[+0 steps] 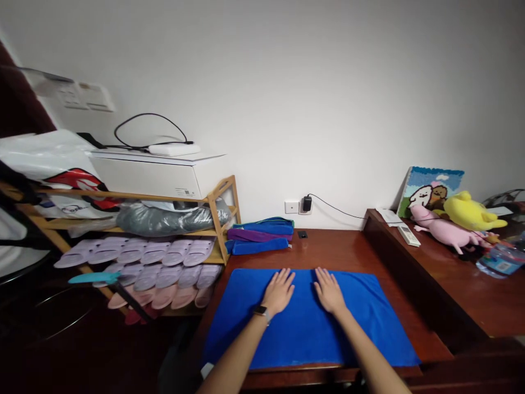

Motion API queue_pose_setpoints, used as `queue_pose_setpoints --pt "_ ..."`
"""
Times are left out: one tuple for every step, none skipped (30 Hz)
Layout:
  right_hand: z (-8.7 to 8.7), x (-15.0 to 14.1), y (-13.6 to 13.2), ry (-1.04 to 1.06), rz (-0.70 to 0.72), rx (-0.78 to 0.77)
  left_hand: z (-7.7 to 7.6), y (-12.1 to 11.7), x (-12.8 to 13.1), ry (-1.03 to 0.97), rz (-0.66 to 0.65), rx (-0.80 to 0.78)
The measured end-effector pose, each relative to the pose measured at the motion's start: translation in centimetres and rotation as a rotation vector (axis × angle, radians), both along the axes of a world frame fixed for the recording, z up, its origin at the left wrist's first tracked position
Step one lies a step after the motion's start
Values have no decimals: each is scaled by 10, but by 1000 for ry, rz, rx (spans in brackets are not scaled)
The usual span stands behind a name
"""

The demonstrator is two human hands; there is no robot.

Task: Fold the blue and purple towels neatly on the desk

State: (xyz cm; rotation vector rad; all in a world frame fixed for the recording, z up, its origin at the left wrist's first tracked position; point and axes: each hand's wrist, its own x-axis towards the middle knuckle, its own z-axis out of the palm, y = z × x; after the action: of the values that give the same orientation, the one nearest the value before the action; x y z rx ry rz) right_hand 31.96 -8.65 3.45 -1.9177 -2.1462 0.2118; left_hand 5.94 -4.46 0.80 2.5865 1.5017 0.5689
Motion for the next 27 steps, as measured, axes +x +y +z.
queue_pose_setpoints --pt "1 -17 5 24 39 -27 -2 0 23 0 -30 -15" --pt "2 -30 9 39 62 -59 -4 1 41 3 -41 -33" --pt "1 -38 13 47 71 -85 -5 3 53 8 -33 -53" --pt "-1 -38 15 47 67 -104 -7 6 57 14 -11 -72" --pt "-4 -32 17 40 54 -114 -8 9 54 19 21 -86" --pt "-8 -18 17 27 30 -116 -9 13 43 23 60 -94" --pt "-12 1 15 10 -9 -117 -10 17 25 28 105 -97" --pt "-16 26 13 -10 -66 -123 -11 21 3 31 156 -97" --pt "-20 54 9 -28 -138 -130 -12 25 -23 37 207 -98" --pt "-24 82 5 -42 -221 -139 -13 29 -51 45 261 -100" --pt "-27 110 1 -46 -300 -140 -14 31 -78 52 311 -100" --pt "-31 136 -4 -43 -367 -133 -15 33 -103 61 352 -94" --pt "-34 157 -8 -36 -410 -121 -16 35 -125 74 376 -91" --pt "-37 173 -11 -29 -436 -110 -16 35 -142 88 387 -91" --pt "-38 185 -14 -23 -452 -102 -16 36 -155 101 392 -93" --pt "-39 191 -15 -20 -460 -100 -16 36 -163 111 393 -97" --pt "-38 194 -16 -21 -469 -106 -15 36 -168 120 397 -102" --pt "-36 194 -16 -26 -483 -121 -14 36 -169 126 404 -109" --pt "-33 191 -14 -33 -503 -140 -12 36 -168 131 413 -113" --pt "-28 186 -13 -41 -520 -154 -9 36 -163 134 420 -112" --pt "-22 178 -10 -52 -523 -151 -6 35 -156 136 423 -110" --pt "-16 167 -7 -64 -511 -123 -4 33 -145 136 415 -102" --pt "-10 153 -4 -73 -478 -73 -1 31 -131 130 391 -86" --pt "-4 134 0 -78 -419 -14 0 28 -112 116 347 -62" --pt "1 111 3 -76 -335 39 1 25 -89 98 291 -37" --pt "4 84 7 -68 -237 77 1 22 -62 75 218 -9" --pt "6 56 10 -51 -126 77 0 19 -34 53 147 10"
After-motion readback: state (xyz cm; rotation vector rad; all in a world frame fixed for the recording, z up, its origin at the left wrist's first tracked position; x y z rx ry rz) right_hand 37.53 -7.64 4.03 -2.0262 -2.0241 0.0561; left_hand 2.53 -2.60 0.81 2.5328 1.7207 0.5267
